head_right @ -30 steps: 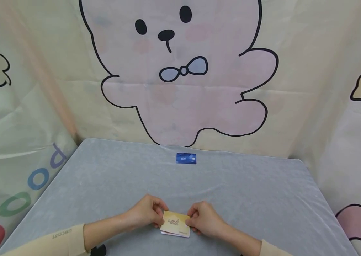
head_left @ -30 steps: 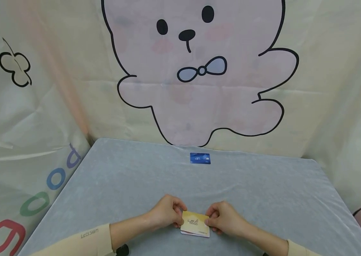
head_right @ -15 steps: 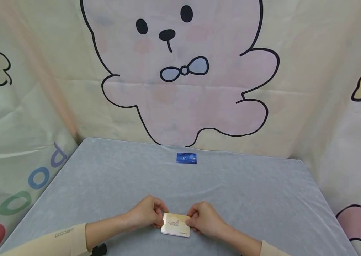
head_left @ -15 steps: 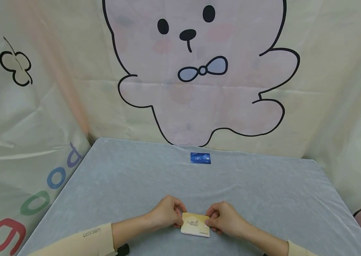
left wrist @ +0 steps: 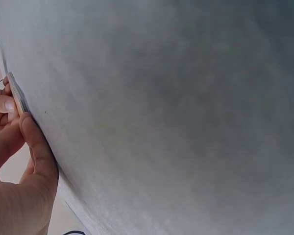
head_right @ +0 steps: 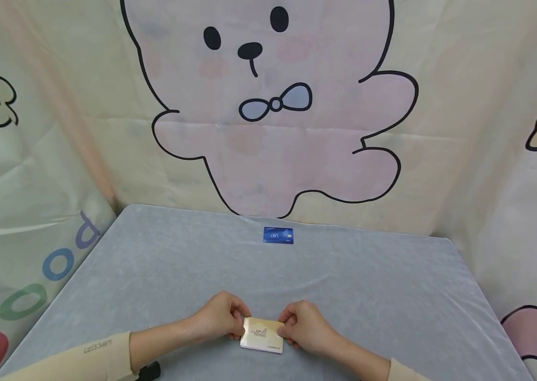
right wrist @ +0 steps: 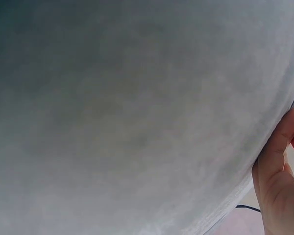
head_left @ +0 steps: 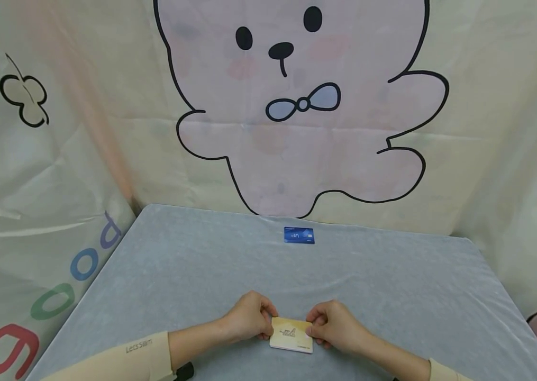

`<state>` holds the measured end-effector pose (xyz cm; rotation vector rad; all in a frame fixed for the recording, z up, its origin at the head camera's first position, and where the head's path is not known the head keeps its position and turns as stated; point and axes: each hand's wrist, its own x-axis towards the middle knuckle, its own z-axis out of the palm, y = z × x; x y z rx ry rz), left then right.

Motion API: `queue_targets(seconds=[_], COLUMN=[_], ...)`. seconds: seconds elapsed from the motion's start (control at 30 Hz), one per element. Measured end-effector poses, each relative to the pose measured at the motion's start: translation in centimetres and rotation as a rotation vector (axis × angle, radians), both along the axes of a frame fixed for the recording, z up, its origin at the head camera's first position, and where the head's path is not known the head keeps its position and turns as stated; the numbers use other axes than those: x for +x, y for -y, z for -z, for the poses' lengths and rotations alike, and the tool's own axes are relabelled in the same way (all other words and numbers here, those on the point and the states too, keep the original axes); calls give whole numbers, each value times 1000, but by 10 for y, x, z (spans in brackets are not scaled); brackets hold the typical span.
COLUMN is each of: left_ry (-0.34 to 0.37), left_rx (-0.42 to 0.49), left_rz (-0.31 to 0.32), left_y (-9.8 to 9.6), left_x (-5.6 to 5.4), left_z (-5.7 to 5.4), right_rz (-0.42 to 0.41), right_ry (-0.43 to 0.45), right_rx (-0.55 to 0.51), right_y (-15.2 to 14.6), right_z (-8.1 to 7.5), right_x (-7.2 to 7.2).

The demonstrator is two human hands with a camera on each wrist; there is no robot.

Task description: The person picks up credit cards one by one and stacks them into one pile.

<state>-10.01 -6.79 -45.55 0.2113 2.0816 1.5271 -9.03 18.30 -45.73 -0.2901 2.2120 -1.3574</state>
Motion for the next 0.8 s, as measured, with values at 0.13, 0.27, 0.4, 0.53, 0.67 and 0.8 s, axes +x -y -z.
queue_targets(seconds=[0.13,0.27,0.4,0.53,0.67,0.8], left_ry=[9,7,-5,-2,5,4], left_rx=[-1,-6,-10,-7,-6,-2], left_rz=[6,4,3,-1,-8,-13], left_y=[-1,-1,-1,0,0,0], left_x=[-1,-1,-1,0,0,0], left_z=[0,1,0,0,0,1], right_rz=[-4,-8,-15,-22,-23,-21], right_ry=[5,1,-9,-17,-17,-9], right_rx=[6,3,1,3,2,-3], right_y=[-1,-1,-1,-1,-1,-1], right_z=[0,1,2,3,2,2], right_x=[0,-1,-1,-1,-1,-1])
